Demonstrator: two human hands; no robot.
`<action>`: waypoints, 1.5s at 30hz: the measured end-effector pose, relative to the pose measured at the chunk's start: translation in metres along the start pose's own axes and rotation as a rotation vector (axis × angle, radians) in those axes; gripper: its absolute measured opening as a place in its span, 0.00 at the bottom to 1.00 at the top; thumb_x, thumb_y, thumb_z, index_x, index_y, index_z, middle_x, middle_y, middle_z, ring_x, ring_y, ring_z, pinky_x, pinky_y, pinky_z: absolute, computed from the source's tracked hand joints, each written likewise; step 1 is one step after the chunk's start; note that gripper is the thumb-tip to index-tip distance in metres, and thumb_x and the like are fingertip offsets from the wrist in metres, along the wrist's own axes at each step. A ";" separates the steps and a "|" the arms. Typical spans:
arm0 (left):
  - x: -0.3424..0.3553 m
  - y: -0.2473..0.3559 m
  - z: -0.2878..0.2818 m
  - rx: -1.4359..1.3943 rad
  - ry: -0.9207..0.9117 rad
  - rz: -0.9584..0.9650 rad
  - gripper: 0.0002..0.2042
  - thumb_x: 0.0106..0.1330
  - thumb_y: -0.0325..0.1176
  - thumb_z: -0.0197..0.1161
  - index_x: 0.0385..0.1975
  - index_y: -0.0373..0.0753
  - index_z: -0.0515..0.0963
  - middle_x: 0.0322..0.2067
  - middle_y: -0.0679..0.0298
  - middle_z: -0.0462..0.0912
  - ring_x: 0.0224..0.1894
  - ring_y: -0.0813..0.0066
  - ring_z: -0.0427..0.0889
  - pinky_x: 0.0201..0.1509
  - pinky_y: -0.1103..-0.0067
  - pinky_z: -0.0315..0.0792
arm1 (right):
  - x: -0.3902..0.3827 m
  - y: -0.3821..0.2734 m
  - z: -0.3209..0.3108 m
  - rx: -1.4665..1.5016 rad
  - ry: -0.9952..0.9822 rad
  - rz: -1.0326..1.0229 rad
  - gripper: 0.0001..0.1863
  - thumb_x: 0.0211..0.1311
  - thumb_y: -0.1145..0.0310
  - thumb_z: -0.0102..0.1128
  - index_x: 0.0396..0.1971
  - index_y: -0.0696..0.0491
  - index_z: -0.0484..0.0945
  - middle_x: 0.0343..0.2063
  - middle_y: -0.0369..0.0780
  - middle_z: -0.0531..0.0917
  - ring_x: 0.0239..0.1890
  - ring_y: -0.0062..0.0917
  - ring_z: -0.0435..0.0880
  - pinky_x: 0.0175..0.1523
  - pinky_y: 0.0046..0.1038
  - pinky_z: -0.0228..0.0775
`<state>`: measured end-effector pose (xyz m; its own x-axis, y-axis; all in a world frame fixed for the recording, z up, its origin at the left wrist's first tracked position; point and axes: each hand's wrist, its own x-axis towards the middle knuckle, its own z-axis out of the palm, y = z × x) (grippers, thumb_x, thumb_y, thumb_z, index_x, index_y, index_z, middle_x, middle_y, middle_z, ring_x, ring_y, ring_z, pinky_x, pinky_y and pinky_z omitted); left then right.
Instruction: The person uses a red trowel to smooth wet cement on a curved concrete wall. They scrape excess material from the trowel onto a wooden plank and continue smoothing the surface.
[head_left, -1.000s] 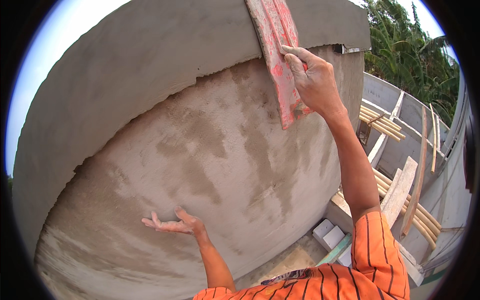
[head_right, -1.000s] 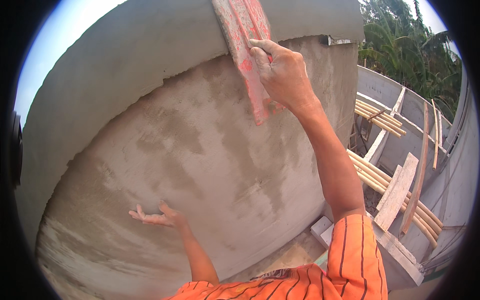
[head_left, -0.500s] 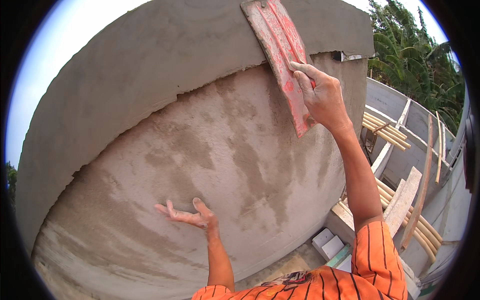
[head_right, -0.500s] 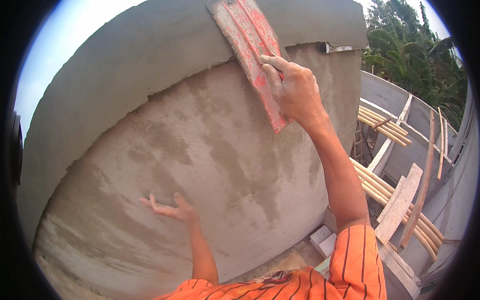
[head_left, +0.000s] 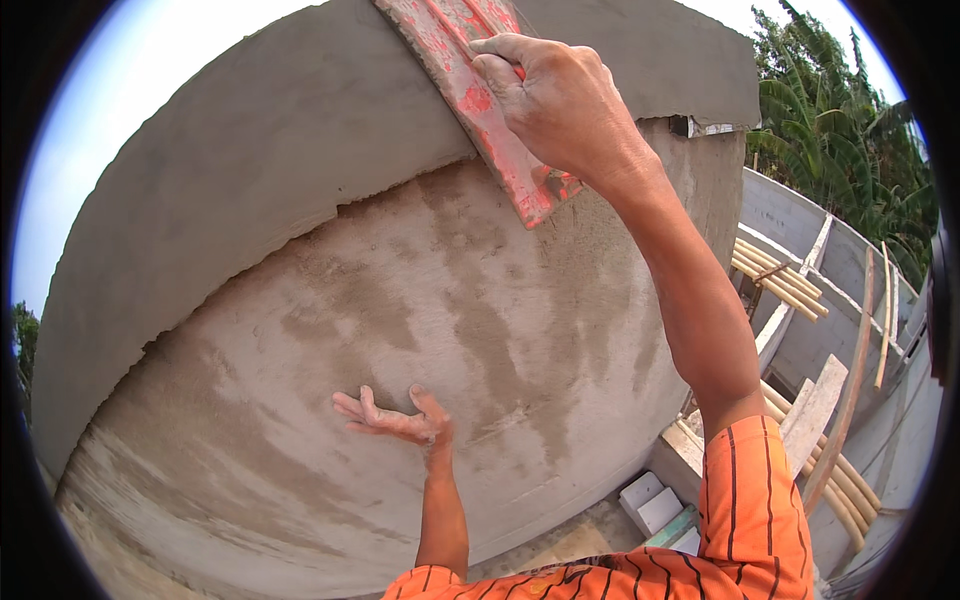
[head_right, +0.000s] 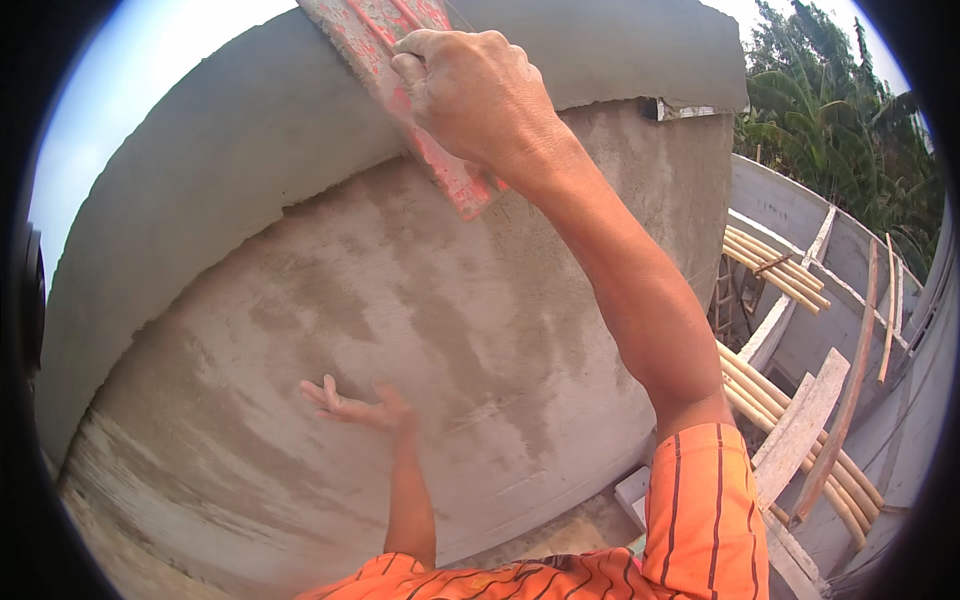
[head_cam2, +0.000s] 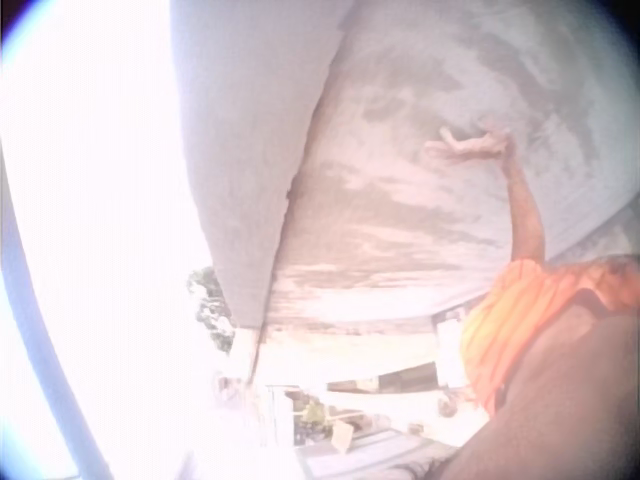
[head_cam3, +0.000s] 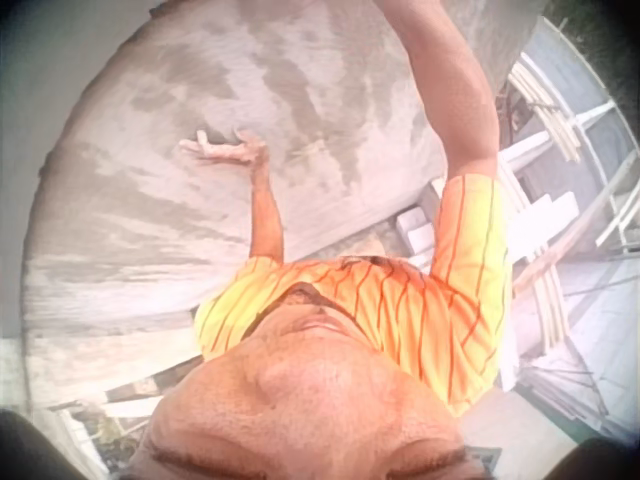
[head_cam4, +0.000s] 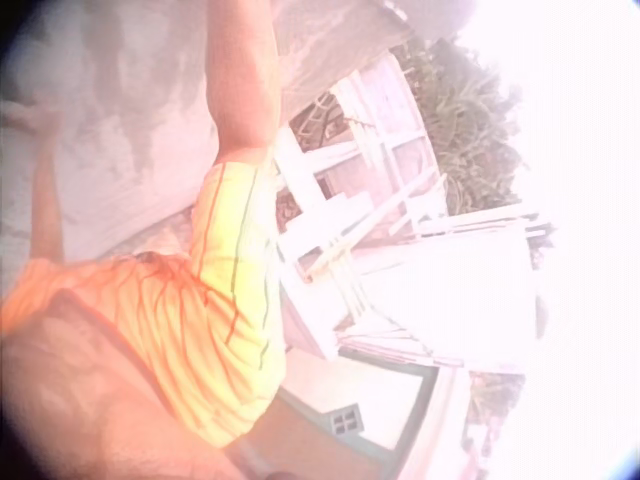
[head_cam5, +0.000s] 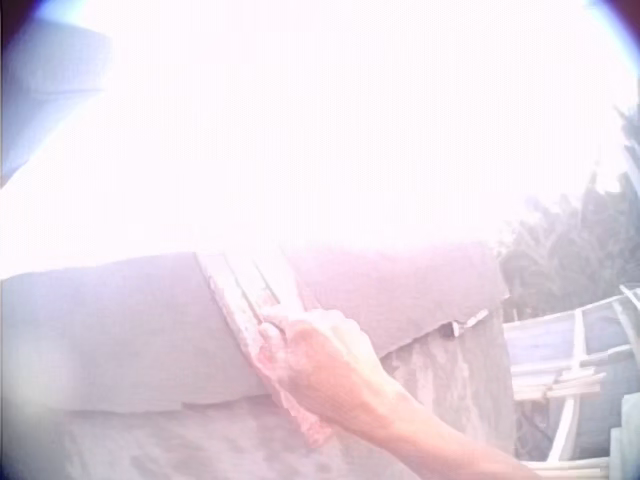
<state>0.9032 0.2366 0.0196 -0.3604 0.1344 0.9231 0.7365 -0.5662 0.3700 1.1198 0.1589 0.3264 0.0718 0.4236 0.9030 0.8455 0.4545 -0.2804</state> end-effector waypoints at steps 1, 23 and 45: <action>-0.001 -0.003 -0.001 -0.014 0.005 0.010 0.33 0.57 0.28 0.56 0.64 0.35 0.52 0.71 0.40 0.40 0.75 0.46 0.36 0.71 0.51 0.17 | -0.002 -0.011 0.001 -0.051 -0.087 0.006 0.13 0.67 0.68 0.56 0.46 0.56 0.82 0.35 0.45 0.87 0.34 0.31 0.87 0.42 0.30 0.78; -0.005 -0.013 -0.009 0.035 -0.016 0.041 0.31 0.57 0.31 0.57 0.62 0.36 0.56 0.71 0.43 0.46 0.75 0.47 0.38 0.72 0.50 0.23 | 0.010 0.006 -0.003 -0.001 -0.046 -0.039 0.15 0.67 0.61 0.54 0.46 0.52 0.82 0.29 0.46 0.86 0.29 0.33 0.85 0.40 0.31 0.78; -0.008 -0.017 -0.007 0.139 0.017 0.092 0.29 0.60 0.36 0.54 0.62 0.36 0.56 0.70 0.44 0.47 0.74 0.47 0.42 0.72 0.50 0.29 | 0.001 0.048 -0.012 0.014 0.033 -0.037 0.15 0.69 0.62 0.52 0.47 0.52 0.82 0.31 0.49 0.85 0.33 0.35 0.86 0.43 0.35 0.76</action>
<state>0.8897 0.2392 0.0053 -0.2964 0.0732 0.9523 0.8386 -0.4573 0.2961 1.1670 0.1713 0.3176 0.0582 0.3804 0.9230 0.8406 0.4801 -0.2509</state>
